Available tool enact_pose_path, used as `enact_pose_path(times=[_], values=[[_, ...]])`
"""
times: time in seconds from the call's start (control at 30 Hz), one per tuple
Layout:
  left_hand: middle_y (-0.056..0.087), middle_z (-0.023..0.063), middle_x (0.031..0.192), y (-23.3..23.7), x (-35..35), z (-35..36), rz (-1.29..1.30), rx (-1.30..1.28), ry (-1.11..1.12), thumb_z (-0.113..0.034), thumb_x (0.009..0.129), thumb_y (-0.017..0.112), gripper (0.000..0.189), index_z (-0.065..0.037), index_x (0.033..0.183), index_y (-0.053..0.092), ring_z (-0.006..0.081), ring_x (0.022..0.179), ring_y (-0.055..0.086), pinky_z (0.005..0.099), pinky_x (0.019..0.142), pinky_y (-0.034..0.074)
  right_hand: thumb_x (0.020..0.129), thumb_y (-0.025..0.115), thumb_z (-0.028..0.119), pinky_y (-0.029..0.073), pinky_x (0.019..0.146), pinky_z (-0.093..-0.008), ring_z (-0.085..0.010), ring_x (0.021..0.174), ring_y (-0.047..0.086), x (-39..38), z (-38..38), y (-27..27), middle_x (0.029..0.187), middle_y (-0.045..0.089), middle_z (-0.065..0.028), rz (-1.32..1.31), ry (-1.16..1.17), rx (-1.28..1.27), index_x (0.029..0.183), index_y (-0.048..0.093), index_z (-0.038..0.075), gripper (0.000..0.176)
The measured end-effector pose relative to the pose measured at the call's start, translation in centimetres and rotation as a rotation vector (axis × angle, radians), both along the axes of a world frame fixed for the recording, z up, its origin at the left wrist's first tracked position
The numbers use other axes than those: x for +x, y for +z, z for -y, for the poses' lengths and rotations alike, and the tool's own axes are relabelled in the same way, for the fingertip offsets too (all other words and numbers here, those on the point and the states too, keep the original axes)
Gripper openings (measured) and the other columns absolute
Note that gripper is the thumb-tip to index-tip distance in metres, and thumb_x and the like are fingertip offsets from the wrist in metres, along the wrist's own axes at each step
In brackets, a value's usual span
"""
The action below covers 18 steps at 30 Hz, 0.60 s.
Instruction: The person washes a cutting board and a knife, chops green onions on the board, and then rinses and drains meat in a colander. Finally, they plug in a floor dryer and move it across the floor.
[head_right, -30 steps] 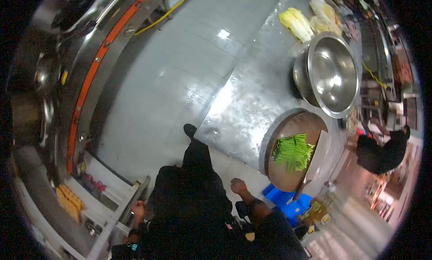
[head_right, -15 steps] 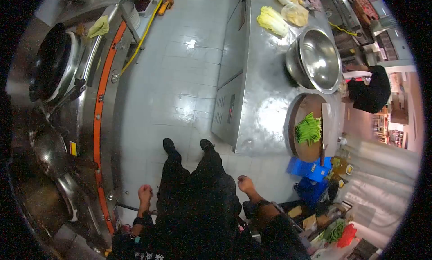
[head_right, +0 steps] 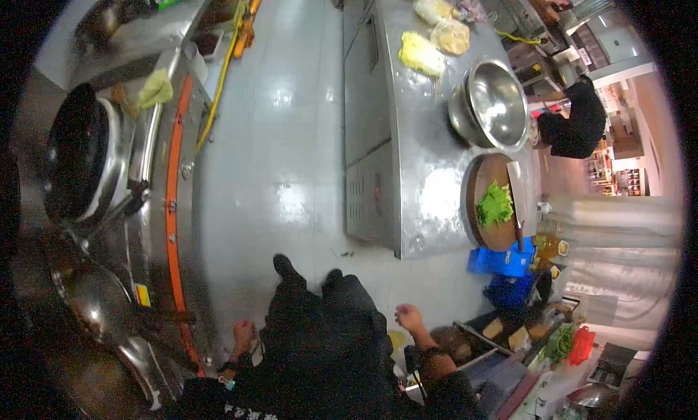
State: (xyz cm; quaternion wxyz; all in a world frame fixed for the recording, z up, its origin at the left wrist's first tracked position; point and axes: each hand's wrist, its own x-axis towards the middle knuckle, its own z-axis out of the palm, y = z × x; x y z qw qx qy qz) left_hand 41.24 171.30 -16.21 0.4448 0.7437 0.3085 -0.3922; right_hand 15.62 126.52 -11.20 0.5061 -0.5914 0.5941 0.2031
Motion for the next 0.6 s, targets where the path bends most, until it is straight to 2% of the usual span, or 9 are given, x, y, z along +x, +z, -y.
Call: enact_pose_path(times=[0.13,0.23,0.27,0.33,0.43,0.5,0.53,0.57,0.6], values=[[0.055,0.0067,0.059,-7.2,0.9,-3.4,0.042,-0.142,0.134,-0.01,0.078,0.052,0.011,-0.003,0.07,0.057,0.0177,0.049,0.054,0.031,0.046,0.044,0.08,0.054,0.004,0.049,0.055,-0.0266,-0.0154,0.062,0.061,3.1,0.0,-0.1,0.074,0.062,-0.0074,0.132,0.141,-0.134,0.092,0.059,-0.001,0.014],[0.063,0.0161,0.073,-8.9,5.2,-1.0,0.246,0.301,-0.522,-0.023,0.07,0.058,0.02,-0.005,0.073,0.065,0.0315,0.069,0.061,0.0403,0.067,0.048,0.082,0.055,0.004,0.049,0.056,-0.0254,-0.0133,0.065,0.061,12.4,0.9,3.3,0.075,0.061,-0.0052,0.422,0.218,-0.16,0.09,0.058,0.0,0.009],[0.063,0.0167,0.076,-12.7,5.3,-1.3,0.176,0.229,-0.354,-0.025,0.069,0.057,0.02,-0.007,0.075,0.066,0.0353,0.076,0.06,0.0426,0.071,0.047,0.082,0.056,0.004,0.049,0.057,-0.0251,-0.0128,0.066,0.06,15.7,1.5,4.0,0.075,0.061,-0.005,0.472,0.247,-0.169,0.09,0.058,0.0,0.009],[0.063,0.0162,0.077,-7.0,10.3,3.3,0.28,0.32,-0.631,-0.025,0.069,0.057,0.02,-0.008,0.075,0.066,0.0352,0.077,0.06,0.0417,0.072,0.048,0.082,0.057,0.004,0.049,0.06,-0.0243,-0.0119,0.067,0.06,22.5,3.0,5.1,0.074,0.061,-0.0045,0.567,0.33,-0.162,0.091,0.059,0.0,0.01],[0.064,0.0138,0.08,-15.4,14.1,3.3,0.385,0.308,-0.733,-0.027,0.067,0.06,0.025,-0.011,0.085,0.065,0.0343,0.078,0.061,0.0399,0.073,0.048,0.077,0.059,0.006,0.049,0.065,-0.0256,-0.0129,0.067,0.061,33.4,5.9,4.8,0.075,0.063,-0.0071,0.625,0.551,-0.169,0.087,0.061,0.0,0.012],[0.065,0.0128,0.084,-9.3,18.9,7.9,0.136,0.153,-0.473,-0.029,0.067,0.061,0.03,-0.012,0.091,0.064,0.0332,0.081,0.06,0.0387,0.075,0.048,0.079,0.058,0.002,0.049,0.064,-0.0244,-0.0113,0.068,0.06,40.0,8.6,1.0,0.074,0.062,-0.0048,0.627,0.73,-0.216,0.09,0.06,0.0,0.012],[0.065,0.0123,0.091,-12.7,19.5,7.2,0.323,0.283,-0.669,-0.034,0.065,0.064,0.041,-0.013,0.101,0.061,0.0292,0.089,0.06,0.0373,0.08,0.047,0.078,0.057,0.003,0.05,0.066,-0.0242,-0.0114,0.07,0.061,43.8,9.4,0.1,0.074,0.062,-0.0052,0.781,0.821,-0.22,0.09,0.061,0.002,0.013],[0.063,0.0164,0.095,2.6,24.1,11.3,-0.03,0.177,-0.287,-0.034,0.063,0.068,0.049,-0.006,0.103,0.059,0.0206,0.092,0.061,0.0347,0.084,0.046,0.075,0.064,0.009,0.05,0.068,-0.0251,-0.013,0.072,0.062,47.7,10.0,-1.0,0.076,0.063,-0.0059,0.744,0.942,-0.289,0.094,0.062,0.004,0.02],[0.063,0.0164,0.095,3.4,23.9,11.5,-0.025,0.191,-0.187,-0.034,0.063,0.068,0.049,-0.006,0.103,0.059,0.0206,0.092,0.061,0.0347,0.084,0.046,0.075,0.064,0.009,0.05,0.068,-0.0251,-0.013,0.072,0.062,51.8,10.2,-0.8,0.076,0.063,-0.0059,0.784,1.028,-0.248,0.094,0.062,0.004,0.02]])
